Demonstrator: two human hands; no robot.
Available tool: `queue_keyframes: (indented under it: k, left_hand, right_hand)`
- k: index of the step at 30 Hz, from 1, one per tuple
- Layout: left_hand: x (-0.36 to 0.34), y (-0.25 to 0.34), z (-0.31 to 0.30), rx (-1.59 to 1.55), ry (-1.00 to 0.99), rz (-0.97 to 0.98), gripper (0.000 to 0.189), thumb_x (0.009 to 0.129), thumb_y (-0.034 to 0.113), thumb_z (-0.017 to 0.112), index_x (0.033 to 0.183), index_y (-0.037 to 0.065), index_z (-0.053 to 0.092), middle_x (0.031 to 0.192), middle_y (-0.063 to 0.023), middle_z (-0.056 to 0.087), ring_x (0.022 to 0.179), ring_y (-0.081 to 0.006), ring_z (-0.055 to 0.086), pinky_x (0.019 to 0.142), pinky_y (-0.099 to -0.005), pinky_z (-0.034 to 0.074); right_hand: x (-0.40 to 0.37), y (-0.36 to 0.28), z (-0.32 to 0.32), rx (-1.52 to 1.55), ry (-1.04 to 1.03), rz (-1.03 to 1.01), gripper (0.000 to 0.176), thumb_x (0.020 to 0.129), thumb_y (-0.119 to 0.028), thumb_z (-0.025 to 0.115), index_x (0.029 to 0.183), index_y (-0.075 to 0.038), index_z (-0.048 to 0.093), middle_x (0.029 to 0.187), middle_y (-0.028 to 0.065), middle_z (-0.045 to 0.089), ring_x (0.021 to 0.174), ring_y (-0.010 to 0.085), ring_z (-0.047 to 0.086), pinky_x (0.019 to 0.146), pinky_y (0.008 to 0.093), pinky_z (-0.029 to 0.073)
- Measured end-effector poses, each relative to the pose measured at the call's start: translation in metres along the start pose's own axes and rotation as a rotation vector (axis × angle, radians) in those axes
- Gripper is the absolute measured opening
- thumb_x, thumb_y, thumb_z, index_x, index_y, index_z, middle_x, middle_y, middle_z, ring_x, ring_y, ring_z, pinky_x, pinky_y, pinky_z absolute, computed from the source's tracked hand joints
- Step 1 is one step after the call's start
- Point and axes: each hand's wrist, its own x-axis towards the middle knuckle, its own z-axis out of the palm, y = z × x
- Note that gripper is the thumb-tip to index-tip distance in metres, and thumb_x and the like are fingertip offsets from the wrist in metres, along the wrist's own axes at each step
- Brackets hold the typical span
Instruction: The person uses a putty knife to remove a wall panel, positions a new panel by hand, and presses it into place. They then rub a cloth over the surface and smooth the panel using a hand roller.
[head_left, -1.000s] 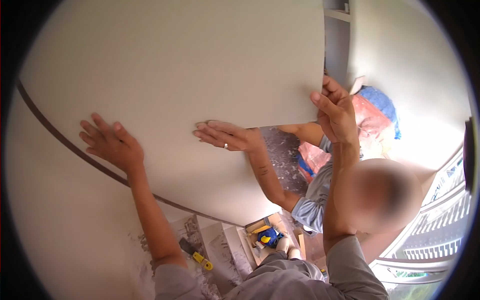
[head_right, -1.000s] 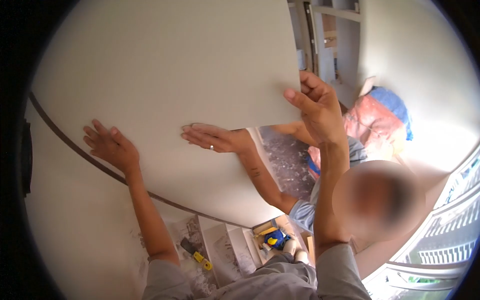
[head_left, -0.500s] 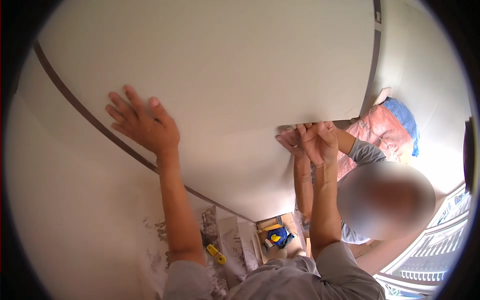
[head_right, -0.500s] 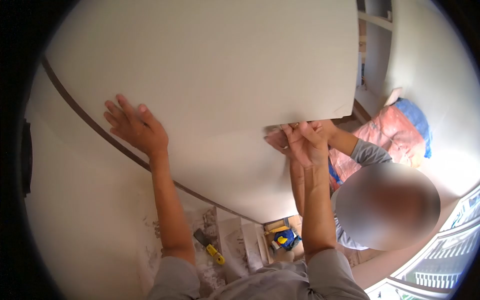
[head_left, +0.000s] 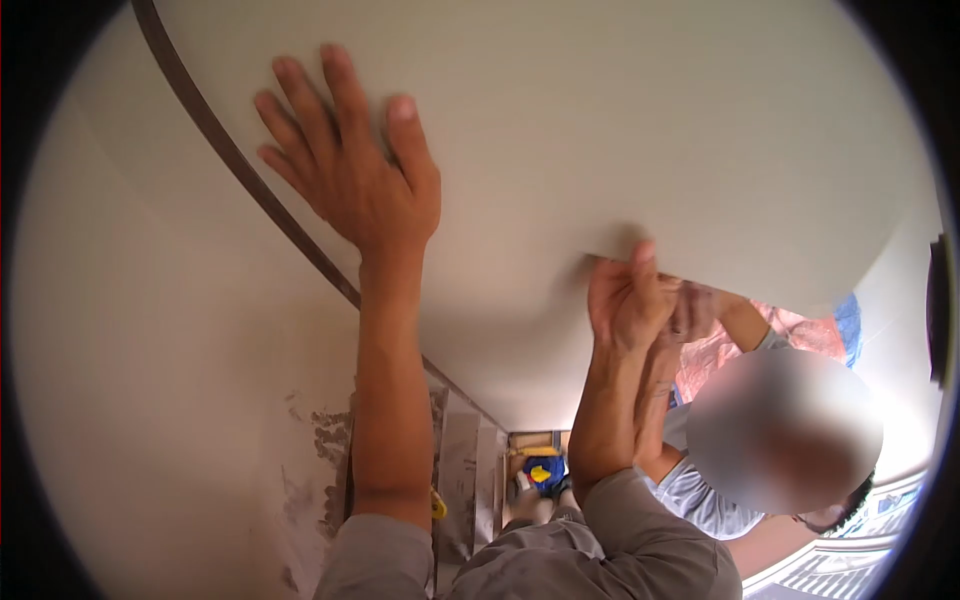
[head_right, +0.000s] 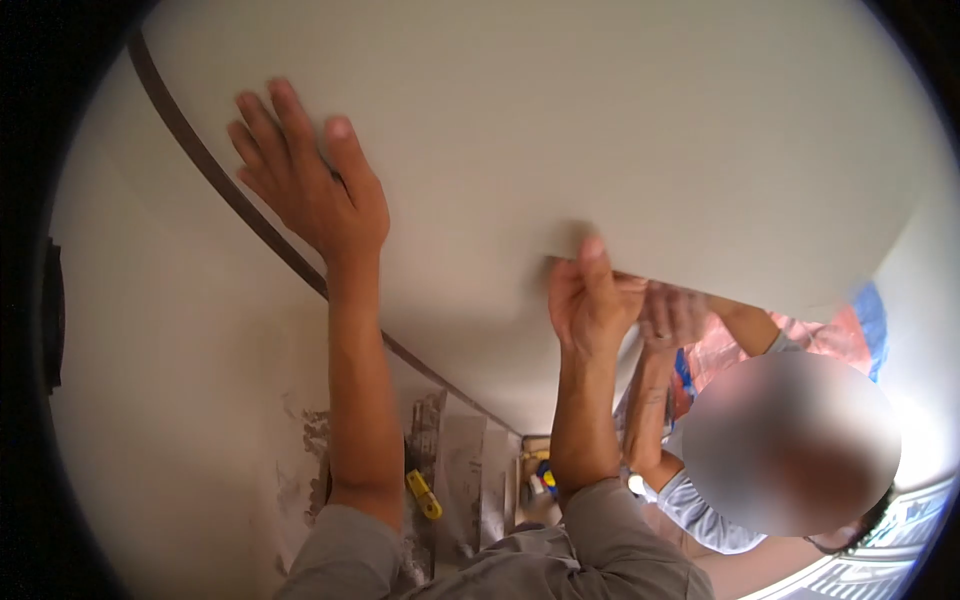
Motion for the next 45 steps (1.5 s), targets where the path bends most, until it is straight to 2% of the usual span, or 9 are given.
queue_keyframes:
  k: [7, 10, 14, 19, 26, 32, 36, 39, 45]
  left_hand:
    - [-0.06, -0.004, -0.005, 0.015, -0.014, -0.024, 0.066, 0.105, 0.049, 0.029, 0.152, 0.004, 0.036, 0.157, -0.0275, 0.028, 0.146, -0.05, 0.019, 0.112, -0.0694, 0.015]
    - [-0.064, -0.016, -0.004, 0.019, -0.042, 0.002, 0.081, 0.096, 0.066, 0.042, 0.154, 0.011, 0.034, 0.159, -0.0282, 0.023, 0.146, -0.0513, 0.017, 0.112, -0.0695, 0.015]
    - [-0.064, -0.014, 0.006, 0.215, 0.006, -0.006, 0.061, 0.105, 0.047, 0.032, 0.153, 0.01, 0.037, 0.16, -0.0224, 0.025, 0.149, -0.0455, 0.017, 0.115, -0.0669, 0.012]
    - [-0.059, -0.005, 0.004, 0.178, 0.009, -0.062, 0.064, 0.105, 0.049, 0.026, 0.153, 0.008, 0.037, 0.159, -0.022, 0.03, 0.147, -0.0454, 0.022, 0.115, -0.0667, 0.012]
    - [-0.067, -0.028, -0.001, 0.142, 0.073, 0.036, 0.057, 0.108, 0.039, 0.022, 0.151, 0.006, 0.04, 0.158, -0.018, 0.034, 0.148, -0.0384, 0.026, 0.119, -0.056, 0.016]
    - [-0.082, -0.035, -0.001, 0.126, 0.133, 0.04, 0.054, 0.108, 0.035, 0.024, 0.149, 0.005, 0.043, 0.156, -0.0185, 0.038, 0.147, -0.0388, 0.029, 0.119, -0.0542, 0.019]
    - [-0.087, -0.052, 0.002, 0.12, 0.21, 0.119, 0.053, 0.108, 0.036, 0.028, 0.148, 0.004, 0.045, 0.153, -0.0205, 0.041, 0.144, -0.0414, 0.032, 0.117, -0.0547, 0.022]
    - [-0.089, -0.05, -0.001, 0.102, 0.203, 0.111, 0.054, 0.108, 0.039, 0.031, 0.148, 0.005, 0.045, 0.152, -0.0217, 0.042, 0.144, -0.0423, 0.033, 0.117, -0.0547, 0.023]
    - [-0.104, -0.047, -0.011, 0.115, 0.133, 0.109, 0.076, 0.097, 0.062, 0.042, 0.149, 0.007, 0.043, 0.154, -0.0258, 0.035, 0.144, -0.0469, 0.03, 0.115, -0.0603, 0.021]
  right_hand:
    - [0.008, 0.003, 0.003, -0.005, -0.028, -0.013, 0.028, 0.097, 0.0, 0.06, 0.124, -0.003, 0.058, 0.116, 0.0057, 0.065, 0.104, 0.0132, 0.062, 0.099, 0.0326, 0.051]
    - [0.007, 0.0, 0.001, 0.049, -0.115, 0.041, 0.024, 0.099, -0.004, 0.058, 0.123, -0.001, 0.059, 0.118, 0.0067, 0.065, 0.108, 0.014, 0.062, 0.102, 0.035, 0.05]
    - [0.008, -0.003, 0.005, 0.063, -0.163, 0.023, 0.021, 0.1, -0.005, 0.057, 0.119, 0.001, 0.062, 0.12, 0.0086, 0.066, 0.113, 0.0158, 0.062, 0.107, 0.0372, 0.047]
    - [0.009, -0.012, 0.002, 0.098, -0.359, -0.001, 0.021, 0.099, -0.003, 0.057, 0.119, -0.002, 0.063, 0.121, 0.0088, 0.066, 0.115, 0.0171, 0.062, 0.108, 0.0378, 0.046]
    - [0.005, -0.014, 0.005, 0.053, -0.241, -0.063, 0.021, 0.097, -0.002, 0.059, 0.117, -0.006, 0.064, 0.119, 0.0064, 0.068, 0.113, 0.0157, 0.062, 0.107, 0.0355, 0.047]
    - [0.012, 0.003, 0.0, 0.054, -0.342, -0.177, 0.017, 0.097, -0.006, 0.062, 0.113, -0.003, 0.066, 0.115, 0.0074, 0.069, 0.11, 0.0171, 0.064, 0.104, 0.0345, 0.049]
    - [-0.001, 0.009, 0.015, -0.055, -0.413, -0.264, 0.009, 0.092, -0.005, 0.07, 0.099, -0.01, 0.069, 0.105, -0.0036, 0.068, 0.098, 0.008, 0.062, 0.101, 0.0274, 0.047]
    - [-0.012, 0.021, 0.026, -0.125, -0.448, -0.336, 0.009, 0.09, -0.005, 0.072, 0.094, -0.013, 0.069, 0.102, -0.0081, 0.067, 0.094, 0.0036, 0.061, 0.101, 0.0244, 0.045]
    - [-0.025, 0.027, 0.014, -0.257, -0.484, -0.374, 0.014, 0.091, -0.004, 0.069, 0.103, -0.01, 0.064, 0.11, -0.0026, 0.064, 0.101, 0.0078, 0.06, 0.102, 0.0271, 0.046]
